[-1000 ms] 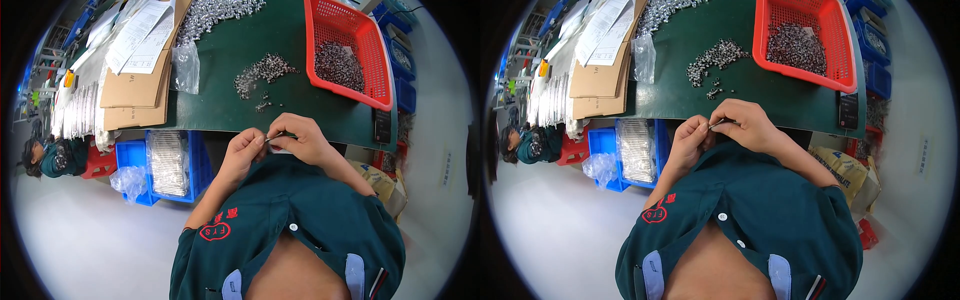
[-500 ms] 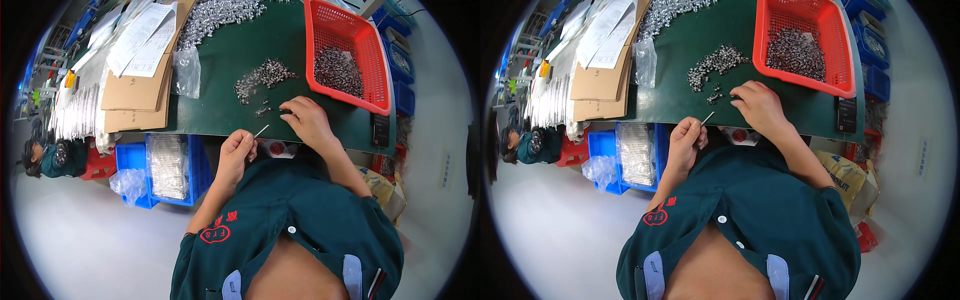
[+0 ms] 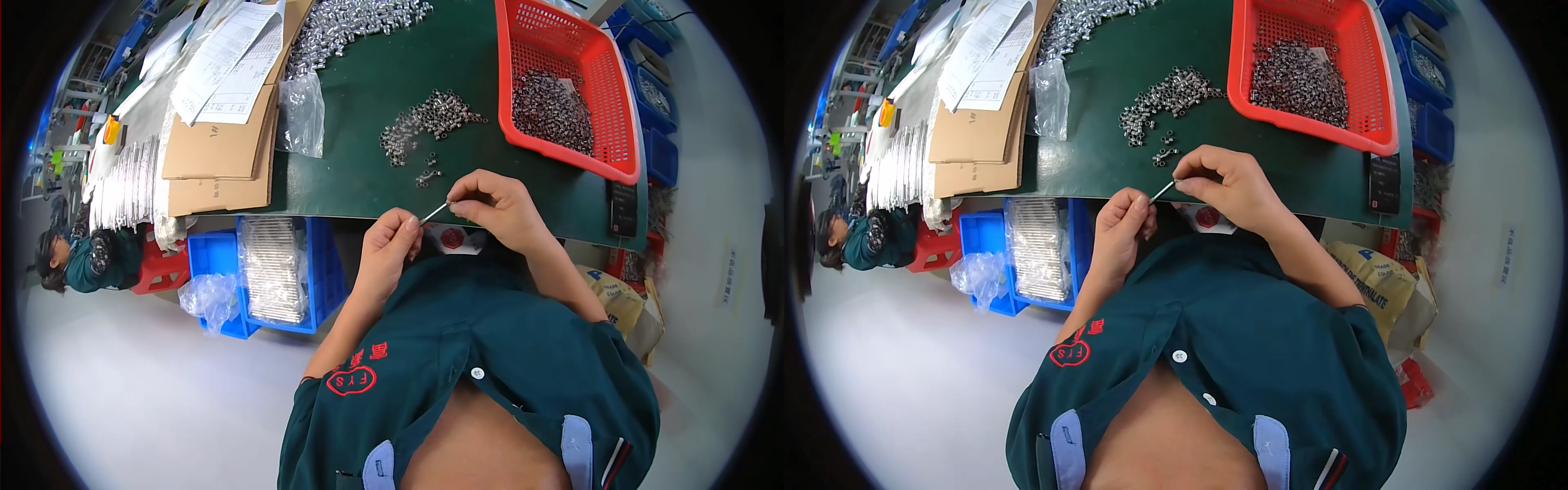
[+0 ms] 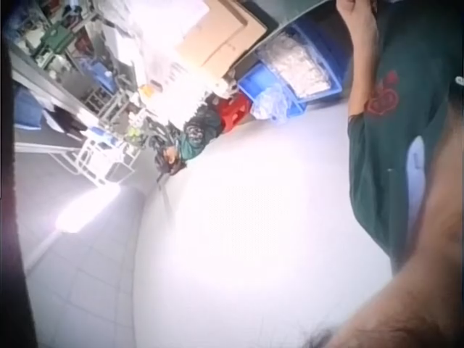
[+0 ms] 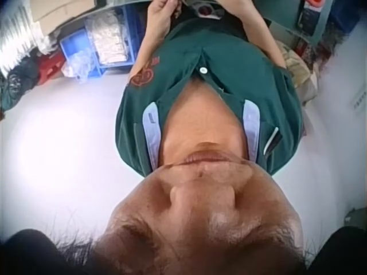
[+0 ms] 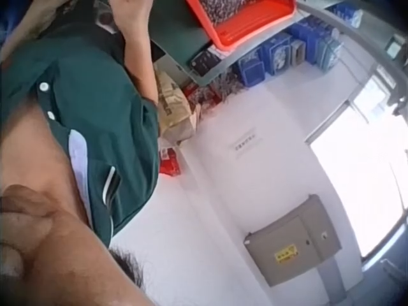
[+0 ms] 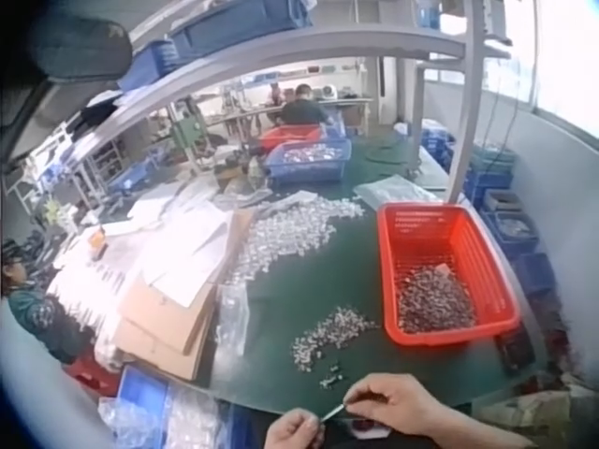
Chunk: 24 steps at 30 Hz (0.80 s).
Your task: Threading small metal components onto a thin metal rod at a workbench.
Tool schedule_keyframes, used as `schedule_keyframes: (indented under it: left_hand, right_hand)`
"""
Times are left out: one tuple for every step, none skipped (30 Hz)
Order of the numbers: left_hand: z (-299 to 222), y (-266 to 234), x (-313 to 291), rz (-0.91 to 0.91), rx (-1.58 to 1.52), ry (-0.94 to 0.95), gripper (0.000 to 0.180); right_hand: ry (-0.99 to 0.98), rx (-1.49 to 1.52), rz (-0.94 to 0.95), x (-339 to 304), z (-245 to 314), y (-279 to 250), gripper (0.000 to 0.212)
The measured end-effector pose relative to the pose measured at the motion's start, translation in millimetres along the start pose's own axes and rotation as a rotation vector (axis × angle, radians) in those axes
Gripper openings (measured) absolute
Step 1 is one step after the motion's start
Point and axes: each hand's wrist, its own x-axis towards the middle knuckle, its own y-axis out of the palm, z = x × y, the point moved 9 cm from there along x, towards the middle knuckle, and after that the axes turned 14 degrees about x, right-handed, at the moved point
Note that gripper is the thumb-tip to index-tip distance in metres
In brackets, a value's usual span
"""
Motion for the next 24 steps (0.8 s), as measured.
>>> schedule_keyframes:
  left_hand:
    - [0, 1, 0, 0.000, 0.000, -0.001, 0.017]
    - [-2, 2, 0, 0.001, 0.037, 0.006, 0.018]
    - [-3, 2, -1, 0.001, 0.074, 0.014, 0.018]
    - [-4, 2, -2, -0.001, 0.074, 0.012, 0.018]
    - [-5, 1, -3, -0.005, 0.111, 0.011, 0.018]
    - [-6, 0, -4, -0.009, 0.147, 0.010, 0.018]
    - [-6, -1, -5, -0.010, 0.147, 0.009, 0.018]
    - [-7, -3, -6, -0.014, 0.229, 0.011, 0.018]
    - [-8, -3, -7, -0.017, 0.311, 0.012, 0.017]
    - [-9, -3, -7, -0.017, 0.310, 0.014, 0.017]
    - [-11, -2, -7, -0.021, 0.312, 0.027, 0.017]
    - [-13, -1, -7, -0.026, 0.314, 0.041, 0.017]
    - [-14, -1, -7, -0.026, 0.314, 0.045, 0.017]
    - [-14, 0, -7, -0.015, 0.289, 0.047, 0.017]
    - [-14, 1, -6, -0.004, 0.265, 0.050, 0.017]
    - [-12, -1, -7, -0.005, 0.265, 0.053, 0.017]
    - [-10, -2, -7, 0.018, 0.295, 0.049, 0.017]
    - [-8, -2, -8, 0.041, 0.325, 0.046, 0.017]
    - [-9, 0, -8, 0.041, 0.325, 0.048, 0.017]
    - [-10, 3, -9, 0.058, 0.258, 0.038, 0.018]
    - [-10, 7, -10, 0.075, 0.190, 0.028, 0.020]
    - [-12, 8, -9, 0.075, 0.191, 0.034, 0.020]
    - [-10, 13, -9, 0.122, 0.119, -0.004, 0.019]
    - [-8, 18, -9, 0.170, 0.046, -0.040, 0.019]
  right_hand:
    - [0.013, 0.037, 0.019, 0, -2, 2, 0.010]
    - [0.013, 0.038, 0.019, 0, -1, 3, 0.010]
    - [0.029, 0.034, 0.022, -1, -1, 4, 0.010]
    - [0.045, 0.032, 0.026, -2, -2, 5, 0.010]
    - [0.046, 0.033, 0.028, -1, -1, 5, 0.010]
    - [-0.068, -0.072, 0.069, -1, 10, 7, 0.011]
    - [-0.183, -0.177, 0.109, -2, 21, 11, 0.012]
    - [-0.182, -0.176, 0.110, -2, 25, 11, 0.012]
    - [-0.204, -0.205, 0.131, -4, 30, 14, 0.012]
    - [-0.226, -0.235, 0.152, -5, 34, 17, 0.013]
    - [-0.227, -0.236, 0.151, -6, 34, 19, 0.013]
    - [-0.225, -0.190, 0.107, -7, 34, 18, 0.012]
    - [-0.225, -0.145, 0.064, -8, 35, 16, 0.011]
    - [-0.228, -0.147, 0.065, -10, 35, 17, 0.011]
    - [-0.249, -0.198, 0.071, -12, 36, 18, 0.011]
    - [-0.269, -0.248, 0.078, -13, 37, 19, 0.011]
    - [-0.230, -0.274, 0.126, -14, 33, 21, 0.011]
    - [-0.233, -0.275, 0.129, -14, 34, 20, 0.011]
    - [-0.266, -0.262, 0.128, -15, 36, 20, 0.012]
    - [-0.301, -0.250, 0.128, -17, 38, 21, 0.013]
    - [-0.303, -0.251, 0.129, -17, 36, 24, 0.013]
    - [-0.432, -0.276, 0.143, -20, 44, 31, 0.014]
    - [-0.563, -0.301, 0.157, -25, 52, 37, 0.014]
    - [-0.550, -0.324, 0.219, -27, 46, 45, 0.015]
